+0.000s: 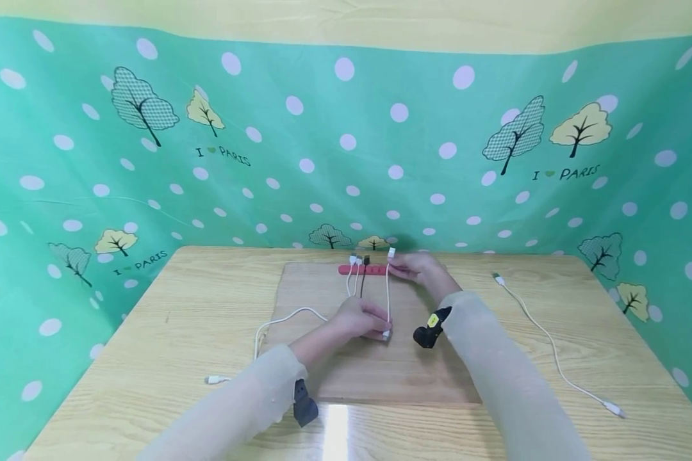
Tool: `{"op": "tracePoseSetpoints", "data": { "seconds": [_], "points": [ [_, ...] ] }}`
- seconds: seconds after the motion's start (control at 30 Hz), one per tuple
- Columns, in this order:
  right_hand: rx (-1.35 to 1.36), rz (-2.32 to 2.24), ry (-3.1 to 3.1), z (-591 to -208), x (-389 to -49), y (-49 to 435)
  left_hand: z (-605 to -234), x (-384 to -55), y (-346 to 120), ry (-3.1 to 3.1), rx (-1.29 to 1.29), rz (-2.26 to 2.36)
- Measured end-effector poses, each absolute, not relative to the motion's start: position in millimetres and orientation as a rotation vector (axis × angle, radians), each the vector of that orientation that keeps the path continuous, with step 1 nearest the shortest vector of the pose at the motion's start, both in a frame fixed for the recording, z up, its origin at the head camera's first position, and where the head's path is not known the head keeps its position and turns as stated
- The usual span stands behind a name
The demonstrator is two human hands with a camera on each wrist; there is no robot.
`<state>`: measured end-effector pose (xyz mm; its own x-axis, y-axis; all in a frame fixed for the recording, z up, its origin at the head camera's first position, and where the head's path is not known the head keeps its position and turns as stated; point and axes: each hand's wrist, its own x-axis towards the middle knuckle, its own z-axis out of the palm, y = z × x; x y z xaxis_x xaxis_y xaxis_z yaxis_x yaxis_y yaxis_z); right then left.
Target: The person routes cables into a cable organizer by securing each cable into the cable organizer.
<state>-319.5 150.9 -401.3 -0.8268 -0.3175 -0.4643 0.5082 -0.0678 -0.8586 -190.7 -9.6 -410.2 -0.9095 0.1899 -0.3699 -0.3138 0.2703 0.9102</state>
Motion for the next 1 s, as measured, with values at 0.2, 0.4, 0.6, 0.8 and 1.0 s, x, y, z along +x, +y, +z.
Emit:
{"op": "tracePoseSetpoints", "data": {
  "seconds": [0.2,0.4,0.6,0.8,1.0],
  "points": [
    [0.227,-1.931,1.664,-403,-324,144,-405,-191,-13,2.164,-0.121,1.663],
    [0.236,-1.933,1.664,-403,-326,139,-401,-191,-18,2.159,-0.153,1.662],
    [0.271,-1.922,1.782,-405,-328,136,-402,-194,-22,2.145,-0.185,1.692],
    [0.296,-1.891,1.905,-407,-330,133,-406,-199,-27,2.087,-0.178,1.714],
    [0.311,-1.890,1.978,-409,-333,127,-403,-200,-29,2.108,-0.154,1.681]
  ]
}}
